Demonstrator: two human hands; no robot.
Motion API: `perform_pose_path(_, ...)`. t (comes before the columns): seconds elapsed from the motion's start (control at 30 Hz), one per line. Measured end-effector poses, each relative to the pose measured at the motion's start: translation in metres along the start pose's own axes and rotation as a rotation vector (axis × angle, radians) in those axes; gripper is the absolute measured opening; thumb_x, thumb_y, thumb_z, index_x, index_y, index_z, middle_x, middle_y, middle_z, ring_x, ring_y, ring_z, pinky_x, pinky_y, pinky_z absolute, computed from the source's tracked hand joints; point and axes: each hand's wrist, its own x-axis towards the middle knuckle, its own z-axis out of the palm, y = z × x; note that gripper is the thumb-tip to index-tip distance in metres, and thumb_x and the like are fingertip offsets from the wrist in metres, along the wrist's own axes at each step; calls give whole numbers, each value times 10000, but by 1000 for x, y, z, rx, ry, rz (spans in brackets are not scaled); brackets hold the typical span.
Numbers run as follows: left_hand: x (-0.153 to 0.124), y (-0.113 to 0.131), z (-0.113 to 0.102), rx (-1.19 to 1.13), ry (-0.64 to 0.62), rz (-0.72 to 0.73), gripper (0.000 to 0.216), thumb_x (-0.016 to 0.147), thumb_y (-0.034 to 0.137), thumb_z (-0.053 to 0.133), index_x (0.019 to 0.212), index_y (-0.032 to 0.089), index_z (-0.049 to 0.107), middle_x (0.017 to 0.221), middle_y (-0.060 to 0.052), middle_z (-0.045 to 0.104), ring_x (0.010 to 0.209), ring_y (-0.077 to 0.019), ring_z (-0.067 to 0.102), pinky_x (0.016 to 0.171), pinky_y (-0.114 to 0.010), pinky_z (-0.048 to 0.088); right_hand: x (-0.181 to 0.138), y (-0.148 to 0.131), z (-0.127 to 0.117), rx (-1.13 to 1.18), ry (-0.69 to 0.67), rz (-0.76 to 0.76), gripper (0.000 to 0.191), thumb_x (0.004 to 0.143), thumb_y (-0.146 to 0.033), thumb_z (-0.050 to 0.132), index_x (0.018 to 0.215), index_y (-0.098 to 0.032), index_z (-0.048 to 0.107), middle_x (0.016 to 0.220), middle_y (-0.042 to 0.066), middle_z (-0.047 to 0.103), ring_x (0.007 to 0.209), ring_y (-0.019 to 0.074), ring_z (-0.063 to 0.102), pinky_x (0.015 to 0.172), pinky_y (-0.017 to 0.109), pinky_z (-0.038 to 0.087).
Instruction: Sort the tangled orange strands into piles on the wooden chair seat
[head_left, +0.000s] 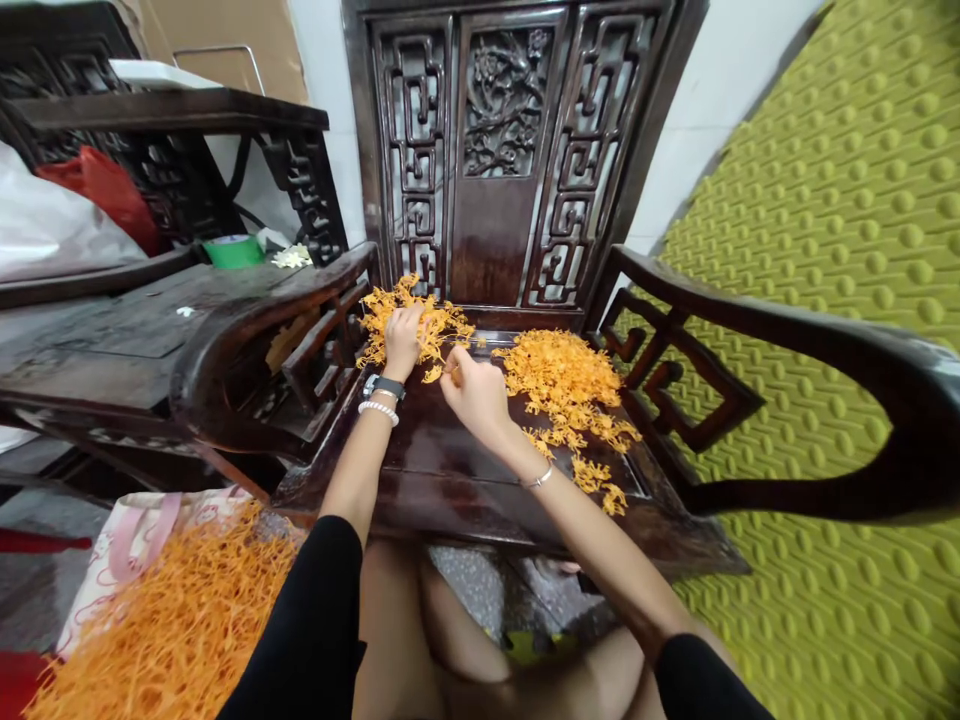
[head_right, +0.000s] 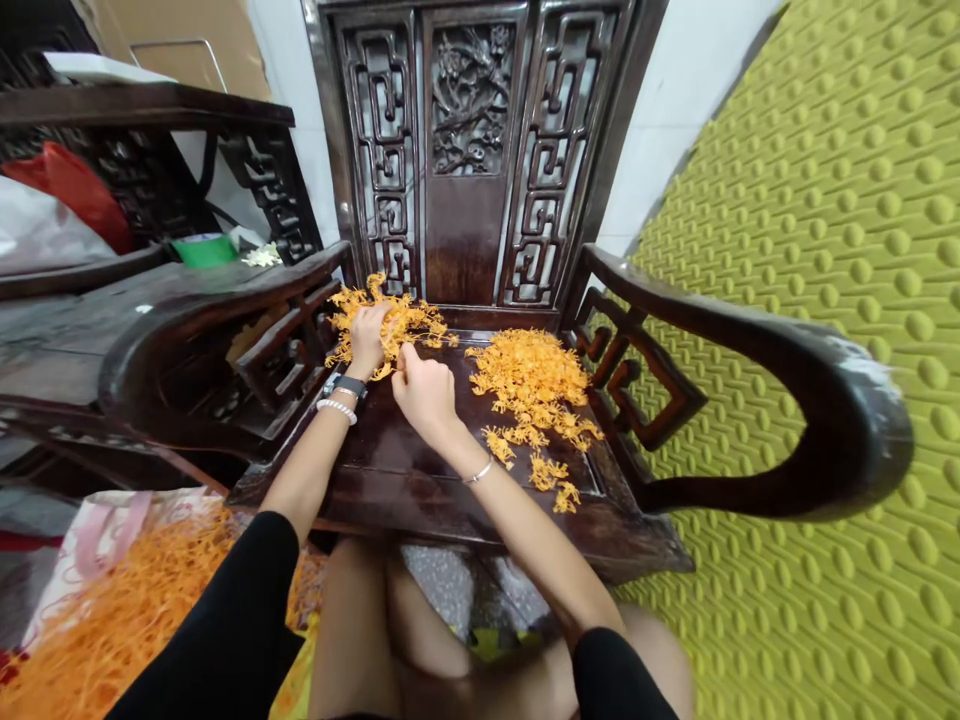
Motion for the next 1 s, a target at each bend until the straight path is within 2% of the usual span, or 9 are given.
perform_pose_path(0.17,27,15,3,-126,252,-29,387,934,269,429,1269,152,583,1346,-103,576,1179,-266,515,1031,-397,377,-10,-3,-17,-53,48,12,121,860,-191,485,892,-190,602,625,3,599,558,134,527,545,242,247)
perform_pose_path(0.27,41,18,1,-127,273,-24,398,938,237,400,1295,186,568,1362,-95,565,1175,-265,528,1032,-412,372,-11,-1,-28,-112,68,46,115,856,-183,495,883,-196,606,625,4,602,564,137,535,530,243,218)
perform_pose_path(0.4,52,16,-2,-99,243,58,421,939,238,396,1333,185,532,1360,-89,568,1178,-268,529,1058,-422,353,-12,4,-44,-141,71,59,114,841,-176,509,863,-205,616,598,-7,586,541,132,523,521,245,196)
perform_pose_path(0.5,55,13,-7,-101,245,53,418,942,257,393,1326,157,526,1403,-103,522,1246,-256,488,1104,-414,315,-14,6,-55,-153,87,4,125,841,-172,503,860,-203,622,583,-10,577,543,132,525,524,247,204)
perform_pose_path(0.63,58,9,-23,-112,327,-25,402,961,224,322,1292,138,531,1491,-89,410,1393,-191,331,1178,-369,205,-7,7,-76,-221,125,-123,139,847,-177,493,873,-194,629,583,-1,582,552,140,532,535,253,232)
perform_pose_path(0.73,60,8,-41,-131,346,-82,426,947,164,311,1341,132,469,1521,-84,359,1434,-143,245,1194,-336,169,11,2,-99,-321,137,-175,170,888,-236,489,964,-174,629,637,28,619,585,155,563,555,263,275)
perform_pose_path(0.8,58,11,-54,-159,374,-161,461,922,141,352,1378,120,411,1546,-99,301,1450,-142,198,1196,-328,170,31,-6,-118,-437,138,-195,268,931,-319,472,1089,-149,606,698,65,650,649,192,608,582,287,302)
perform_pose_path(0.9,46,25,-71,-214,433,-293,595,844,83,433,1425,116,310,1567,-109,230,1460,-165,163,1200,-332,184,70,-20,-148,-554,156,-206,439,984,-400,350,1157,-87,605,852,156,670,859,284,636,653,366,317)
perform_pose_path(1.0,23,46,-85,-199,438,-312,688,756,-11,434,1417,127,303,1530,-102,300,1444,-170,209,1202,-339,198,121,-32,-165,-516,187,-231,578,990,-400,212,1180,-26,610,1063,217,629,1089,372,526,698,470,253)
